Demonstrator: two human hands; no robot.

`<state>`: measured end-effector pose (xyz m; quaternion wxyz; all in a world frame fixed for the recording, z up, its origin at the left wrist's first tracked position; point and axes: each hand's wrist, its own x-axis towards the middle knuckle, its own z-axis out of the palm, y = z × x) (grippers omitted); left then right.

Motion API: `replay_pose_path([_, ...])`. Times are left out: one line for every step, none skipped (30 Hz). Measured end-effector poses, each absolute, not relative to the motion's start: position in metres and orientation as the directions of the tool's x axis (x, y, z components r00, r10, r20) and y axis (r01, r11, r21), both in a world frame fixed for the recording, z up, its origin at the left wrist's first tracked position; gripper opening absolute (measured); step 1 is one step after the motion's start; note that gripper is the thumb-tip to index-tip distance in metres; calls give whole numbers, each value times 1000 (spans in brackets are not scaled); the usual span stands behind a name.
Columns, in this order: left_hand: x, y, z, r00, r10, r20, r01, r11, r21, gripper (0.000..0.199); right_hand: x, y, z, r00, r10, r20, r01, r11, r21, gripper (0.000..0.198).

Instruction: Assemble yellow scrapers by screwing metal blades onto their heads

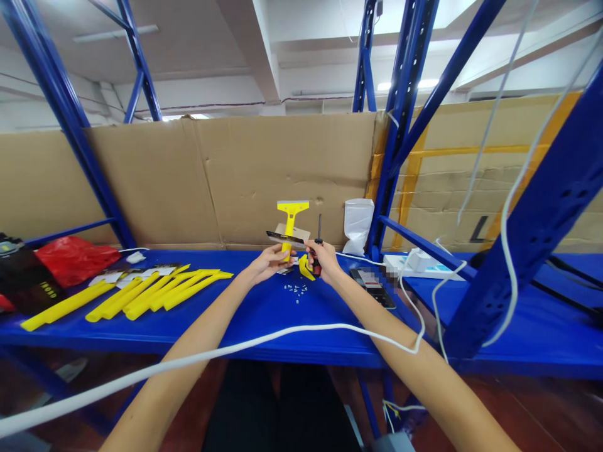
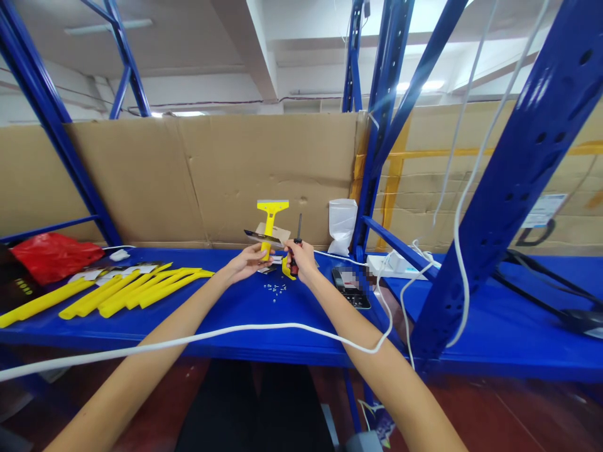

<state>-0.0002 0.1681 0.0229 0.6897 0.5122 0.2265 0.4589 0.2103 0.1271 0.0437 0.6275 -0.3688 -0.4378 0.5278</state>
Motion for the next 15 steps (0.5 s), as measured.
replay_pose_path([0,168,22,492,857,150,-387,61,920,44,212,128,45,73,983,166,-349,182,-919,34])
replay_pose_path([0,168,22,510,848,143,-373,68,926,48,214,129,47,89,981,172,-360,192,-913,34])
replay_pose_path([0,167,22,530,837,137,-358,74,931,53,216,130,49,105,979,176,-374,203,-905,35])
replay_pose_path([0,167,21,550,825,131,-343,80,936,57,219,131,51,122,976,178,-389,212,-897,35])
replay_pose_path([-1,166,21,570,812,127,-329,84,940,59,221,132,52,137,974,178,-405,219,-888,35])
replay_pose_path([-1,166,22,589,798,123,-317,88,944,59,224,133,54,149,973,178,-423,225,-878,36])
replay_pose_path([-1,166,22,609,784,120,-304,90,949,59,226,133,56,158,971,179,-441,232,-867,36])
replay_pose_path([-2,166,22,627,770,117,-290,91,953,57,228,134,58,166,970,180,-460,238,-856,37])
replay_pose_path([-2,166,22,644,757,114,-277,92,956,56,230,134,60,172,968,181,-477,243,-845,38])
replay_pose_path([-2,165,22,658,745,109,-265,93,960,54,232,135,61,177,967,182,-493,248,-834,39])
replay_pose_path([-3,165,22,672,734,102,-252,97,963,53,233,135,63,180,967,183,-507,250,-825,39])
replay_pose_path([-3,165,22,685,723,93,-239,103,966,53,235,135,64,180,967,183,-519,251,-817,39])
replay_pose_path([-4,165,23,700,710,83,-226,111,968,53,236,135,65,177,967,182,-529,249,-811,37])
replay_pose_path([-4,164,23,717,693,73,-214,119,970,54,236,135,66,173,968,180,-539,246,-806,34])
replay_pose_path([-4,163,23,736,674,67,-203,125,971,55,237,135,67,168,969,179,-546,243,-802,31])
